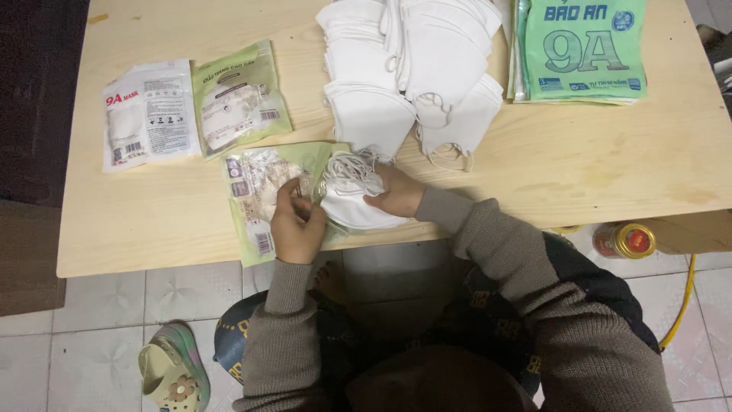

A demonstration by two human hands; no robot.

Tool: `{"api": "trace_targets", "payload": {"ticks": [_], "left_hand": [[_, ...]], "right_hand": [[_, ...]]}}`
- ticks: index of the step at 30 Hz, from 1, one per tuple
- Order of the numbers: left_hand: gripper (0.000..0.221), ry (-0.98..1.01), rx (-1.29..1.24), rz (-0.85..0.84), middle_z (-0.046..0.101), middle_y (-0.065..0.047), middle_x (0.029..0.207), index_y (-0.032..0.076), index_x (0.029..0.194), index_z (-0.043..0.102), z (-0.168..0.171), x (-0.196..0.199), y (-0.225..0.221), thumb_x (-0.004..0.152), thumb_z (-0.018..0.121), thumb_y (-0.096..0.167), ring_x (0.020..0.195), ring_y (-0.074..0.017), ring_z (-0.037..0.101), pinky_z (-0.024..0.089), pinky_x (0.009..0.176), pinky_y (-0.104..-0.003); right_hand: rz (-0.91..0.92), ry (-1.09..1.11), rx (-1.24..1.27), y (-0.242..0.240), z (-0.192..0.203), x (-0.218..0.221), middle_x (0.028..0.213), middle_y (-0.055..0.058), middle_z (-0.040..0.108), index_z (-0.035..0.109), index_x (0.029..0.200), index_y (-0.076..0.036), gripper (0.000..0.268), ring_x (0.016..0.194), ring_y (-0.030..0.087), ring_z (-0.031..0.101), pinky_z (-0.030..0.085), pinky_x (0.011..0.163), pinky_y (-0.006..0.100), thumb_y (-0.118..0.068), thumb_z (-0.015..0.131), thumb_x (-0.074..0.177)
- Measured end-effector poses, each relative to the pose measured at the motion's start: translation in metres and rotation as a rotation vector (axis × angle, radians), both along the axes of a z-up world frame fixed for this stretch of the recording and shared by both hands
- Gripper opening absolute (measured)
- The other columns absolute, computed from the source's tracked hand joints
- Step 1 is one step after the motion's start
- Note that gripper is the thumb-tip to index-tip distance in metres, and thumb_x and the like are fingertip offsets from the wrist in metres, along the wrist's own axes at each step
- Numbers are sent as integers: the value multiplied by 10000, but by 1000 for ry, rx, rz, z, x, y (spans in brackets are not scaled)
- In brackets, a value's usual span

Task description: Packaging individual face masks into plastic bags

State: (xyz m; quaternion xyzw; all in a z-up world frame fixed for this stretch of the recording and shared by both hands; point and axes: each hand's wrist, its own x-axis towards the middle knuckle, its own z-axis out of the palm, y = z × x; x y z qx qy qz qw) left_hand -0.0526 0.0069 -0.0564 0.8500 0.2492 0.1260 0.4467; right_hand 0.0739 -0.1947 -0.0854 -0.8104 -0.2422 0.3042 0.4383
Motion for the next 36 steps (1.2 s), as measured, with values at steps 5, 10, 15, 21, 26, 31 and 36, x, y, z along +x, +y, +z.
{"api": "trace_targets", "payload": {"ticks": [5, 10, 15, 21, 26, 31, 36], "left_hand": [[567, -79, 43, -2, 688, -118, 814, 70, 1398, 551, 19, -3, -3, 843, 663, 78, 792, -302, 695, 567, 715, -415], [593, -107, 206, -45, 702, -197, 871, 74, 1431, 534, 17, -1, -17, 851, 652, 69, 840, -413, 707, 573, 735, -497], [673, 4, 538, -159, 694, -168, 1021, 99, 1523, 455, 17, 3, -30, 864, 588, 83, 916, -389, 714, 576, 798, -491], [750, 13, 723, -168, 688, -118, 1022, 157, 1580, 356, 7, 3, -32, 873, 603, 118, 874, -324, 707, 599, 763, -437], [780, 8, 730, -157, 693, -121, 1008, 149, 1584, 342, 7, 1, -31, 851, 605, 105, 825, -320, 707, 602, 725, -422], [775, 0, 655, -166, 705, -137, 1023, 116, 1584, 341, 7, 5, -34, 857, 609, 72, 826, -322, 722, 600, 716, -411], [605, -310, 741, -190, 686, -132, 961, 81, 1509, 461, 8, 11, -47, 915, 575, 77, 823, -337, 697, 587, 743, -422]], "right_hand": [[7, 47, -102, -5, 1, 3, 1587, 287, 365, 309, 1579, 16, 867, 1527, 364, 276, 198, 1271, 445, -418, 698, 939], [9, 27, -115, 2, 10, 2, 1584, 314, 355, 309, 1571, 44, 848, 1521, 398, 285, 218, 1273, 453, -397, 680, 950], [-181, 245, 215, 2, 15, -10, 1556, 268, 425, 374, 1560, 11, 849, 1486, 340, 351, 288, 1236, 453, -269, 791, 876], [-311, 521, 469, 19, 0, -19, 1302, 180, 664, 573, 1430, -28, 651, 1167, 287, 637, 552, 973, 438, -138, 835, 845], [-417, 476, 467, 18, -1, -16, 1262, 189, 687, 596, 1382, 9, 560, 1137, 268, 658, 586, 932, 443, -112, 805, 876], [-409, 440, 456, 24, -21, -21, 1243, 191, 699, 601, 1372, 16, 535, 1108, 260, 671, 595, 920, 437, -121, 800, 895], [-326, 546, 553, 25, -25, -19, 1042, 86, 752, 704, 1225, -12, 404, 900, 204, 723, 620, 794, 368, -65, 822, 843]]}}
